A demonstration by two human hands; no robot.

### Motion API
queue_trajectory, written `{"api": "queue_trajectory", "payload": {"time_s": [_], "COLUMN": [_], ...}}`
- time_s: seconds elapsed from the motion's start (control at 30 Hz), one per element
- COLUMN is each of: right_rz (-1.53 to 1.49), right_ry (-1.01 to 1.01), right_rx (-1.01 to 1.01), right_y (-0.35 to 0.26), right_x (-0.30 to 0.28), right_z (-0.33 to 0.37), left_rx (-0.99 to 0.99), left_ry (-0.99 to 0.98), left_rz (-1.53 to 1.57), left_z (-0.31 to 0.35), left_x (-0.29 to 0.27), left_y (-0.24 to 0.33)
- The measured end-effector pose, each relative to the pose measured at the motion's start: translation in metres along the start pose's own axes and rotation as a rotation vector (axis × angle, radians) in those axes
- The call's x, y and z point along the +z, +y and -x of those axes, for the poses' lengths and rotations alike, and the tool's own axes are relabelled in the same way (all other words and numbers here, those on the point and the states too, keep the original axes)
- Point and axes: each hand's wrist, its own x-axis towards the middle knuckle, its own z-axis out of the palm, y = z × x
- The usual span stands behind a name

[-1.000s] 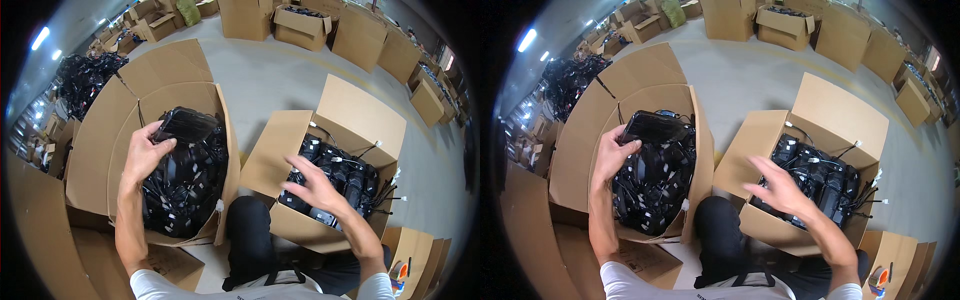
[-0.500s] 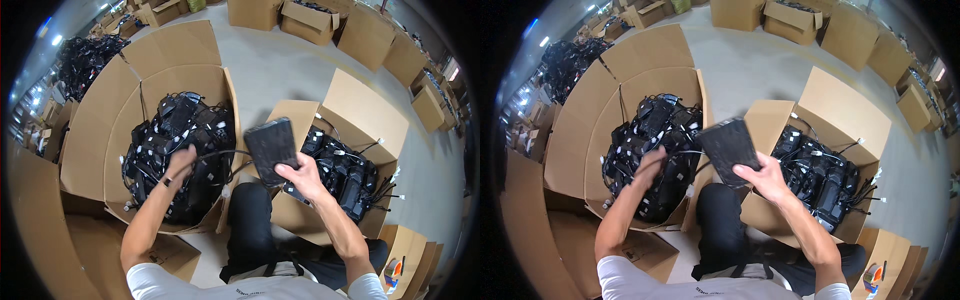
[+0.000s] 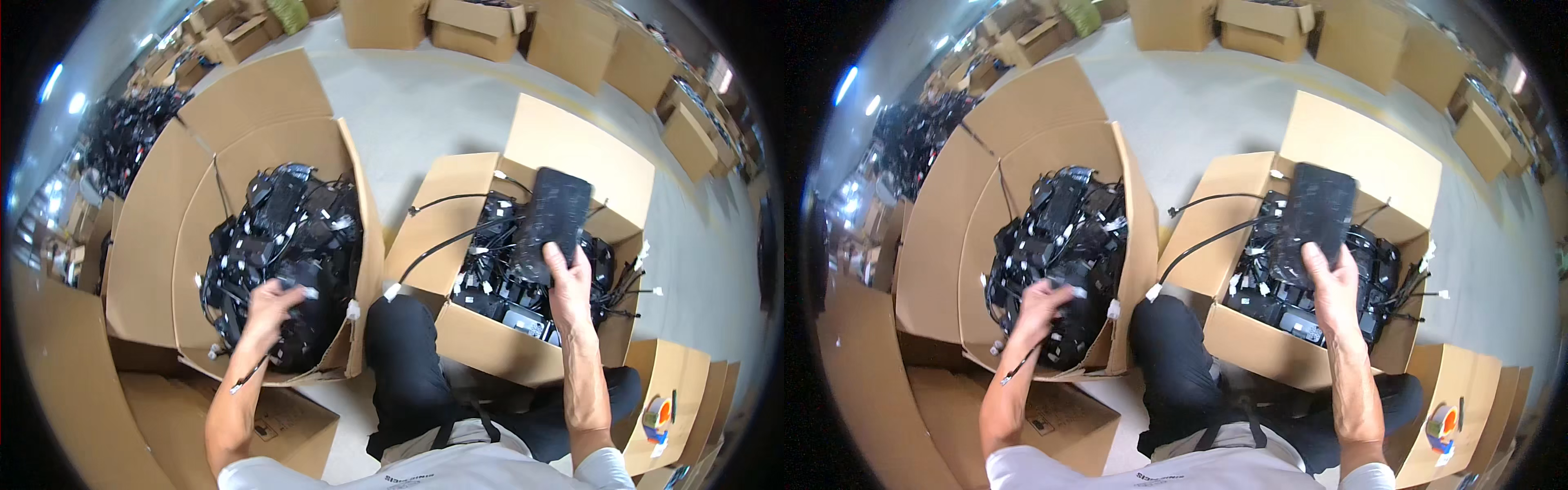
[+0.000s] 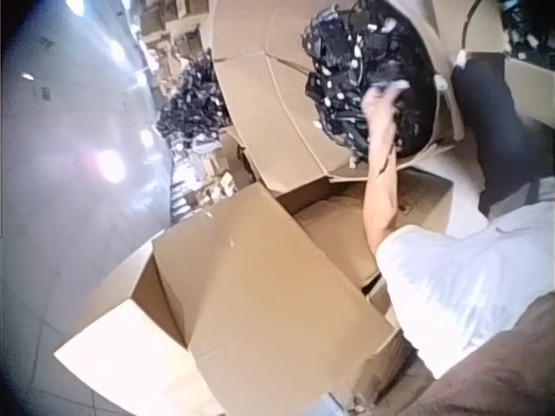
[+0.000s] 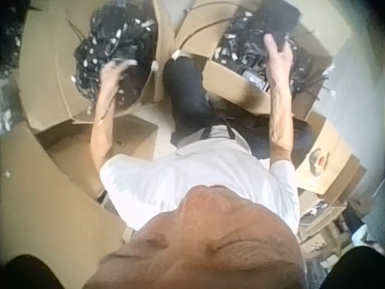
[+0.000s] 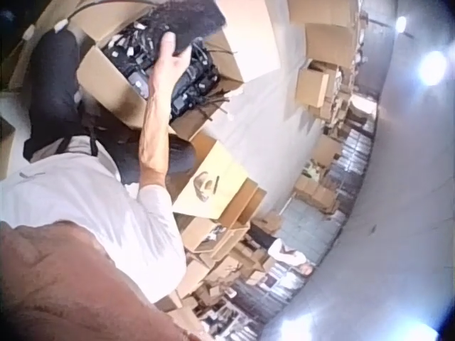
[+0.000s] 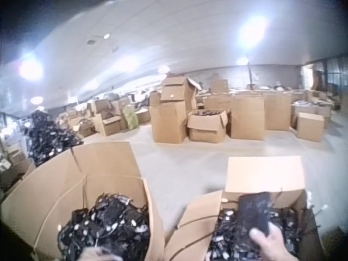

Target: The person sorts electronic display units by hand, taking them from a large cardboard box and placing them into smaller cardboard boxes on the floor. Each unit is inspected for protective film and wires before being placed.

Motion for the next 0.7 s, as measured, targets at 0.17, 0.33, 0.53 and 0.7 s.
{"api": "queue_trajectory", "payload": {"time_s": [0.17, 0.33, 0.53, 0.7], "right_rz": [0.171, 0.087, 0.164, 0.052], "right_ry": [-0.253, -0.408, -0.441, -0.430], "right_rx": [0.017, 0.019, 0.001, 0.026], "right_y": [-0.008, 0.001, -0.040, -0.033], "right_x": [0.000, 0.015, -0.021, -0.081], "right_z": [0.007, 0.021, 0.052, 0.047], "left_rx": [0.254, 0.342, 0.499, 0.455], "left_ry": [-0.035, -0.254, -0.422, -0.577], "left_rz": [0.635, 0.675, 0.725, 0.619], "left_z": [0.049, 0.083, 0.088, 0.074], "left_x": [0.059, 0.195, 0.271, 0.288], "left_y": [0.123, 0.140, 0.125, 0.127]}}
